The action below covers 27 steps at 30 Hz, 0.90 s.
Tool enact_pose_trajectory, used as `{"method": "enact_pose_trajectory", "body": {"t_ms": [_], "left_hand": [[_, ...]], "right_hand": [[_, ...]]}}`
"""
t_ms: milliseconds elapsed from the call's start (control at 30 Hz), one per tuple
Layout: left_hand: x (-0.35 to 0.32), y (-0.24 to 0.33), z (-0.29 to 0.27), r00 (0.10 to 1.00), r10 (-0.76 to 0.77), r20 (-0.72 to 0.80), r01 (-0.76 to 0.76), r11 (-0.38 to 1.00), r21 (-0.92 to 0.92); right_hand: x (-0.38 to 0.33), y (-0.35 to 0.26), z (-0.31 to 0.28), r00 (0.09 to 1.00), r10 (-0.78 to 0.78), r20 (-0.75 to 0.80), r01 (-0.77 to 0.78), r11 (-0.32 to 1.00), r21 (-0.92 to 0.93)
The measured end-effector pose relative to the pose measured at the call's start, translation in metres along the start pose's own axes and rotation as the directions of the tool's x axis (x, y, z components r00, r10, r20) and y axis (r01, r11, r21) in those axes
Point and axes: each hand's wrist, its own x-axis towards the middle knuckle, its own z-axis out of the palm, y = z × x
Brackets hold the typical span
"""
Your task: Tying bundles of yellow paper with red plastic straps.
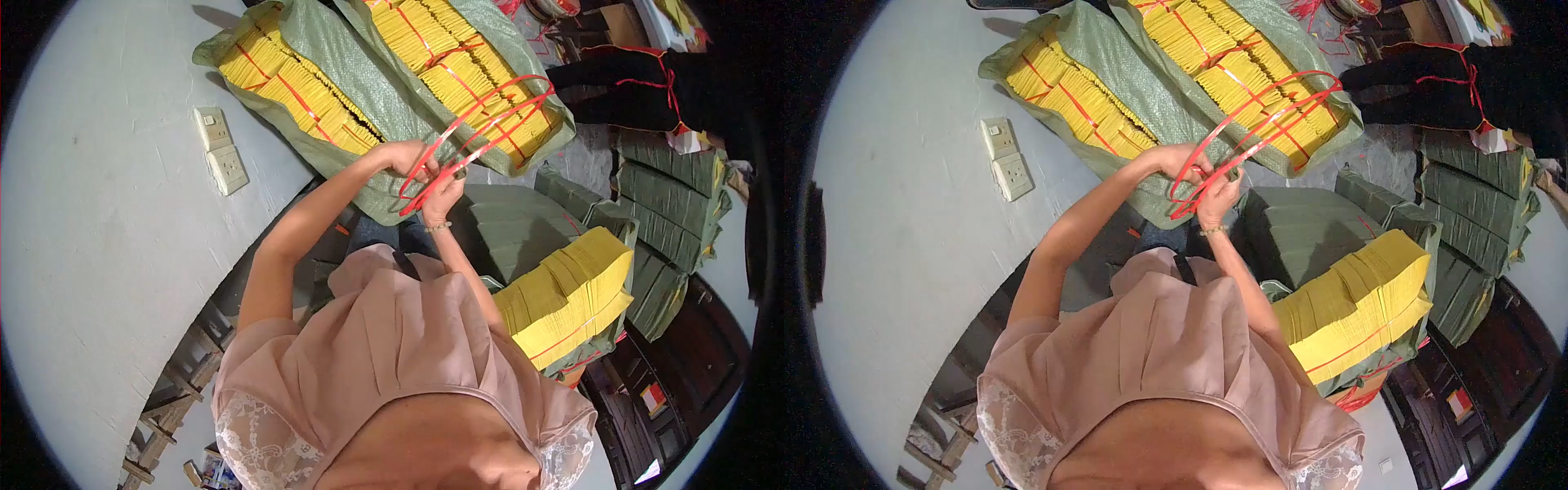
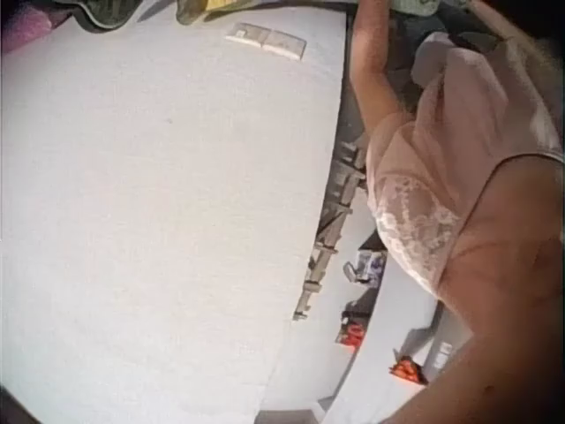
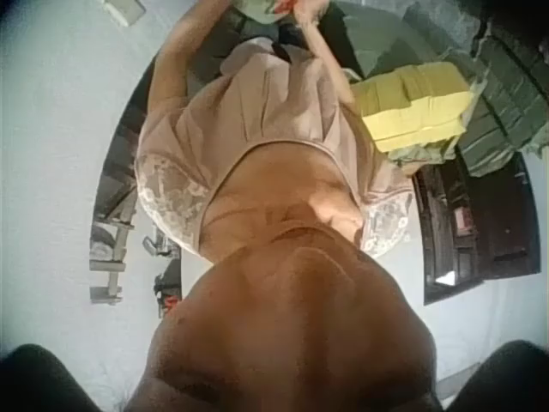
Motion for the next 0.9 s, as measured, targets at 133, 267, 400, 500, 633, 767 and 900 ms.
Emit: {"method": "enact_pose_trajectory", "body": {"t_ms": [133,267,400,500,633,767,900], "left_hand": [[-0.006,0.011,0.013,0.971,-0.076,-0.226,0.092,0.994,0.060],[-0.012,0.015,0.028,0.901,-0.104,-0.421,0.169,0.978,0.119],[-0.014,0.015,0.030,0.870,-0.102,-0.483,0.167,0.982,0.093],[-0.015,0.015,0.035,0.844,-0.132,-0.519,0.226,0.967,0.122],[-0.017,0.020,0.045,0.807,-0.121,-0.578,0.160,0.987,0.017],[-0.025,0.024,0.052,0.646,-0.171,-0.744,0.082,0.984,-0.155],[-0.041,0.039,0.040,0.636,-0.345,-0.690,0.037,0.907,-0.420]], "right_hand": [[0.001,-0.004,0.001,0.996,-0.075,-0.048,0.072,0.996,-0.057],[-0.002,-0.002,0.000,0.997,0.072,-0.019,-0.072,0.997,-0.001],[0.000,-0.008,0.002,0.999,0.041,-0.027,-0.041,0.999,0.021],[-0.002,-0.013,0.003,0.999,0.022,-0.034,-0.023,0.999,-0.024],[-0.002,-0.005,0.003,1.000,0.008,-0.021,-0.007,0.998,0.057],[-0.003,0.002,0.004,0.998,0.029,-0.050,-0.020,0.986,0.166],[0.000,-0.005,0.002,0.997,0.072,0.005,-0.072,0.991,0.111]]}}
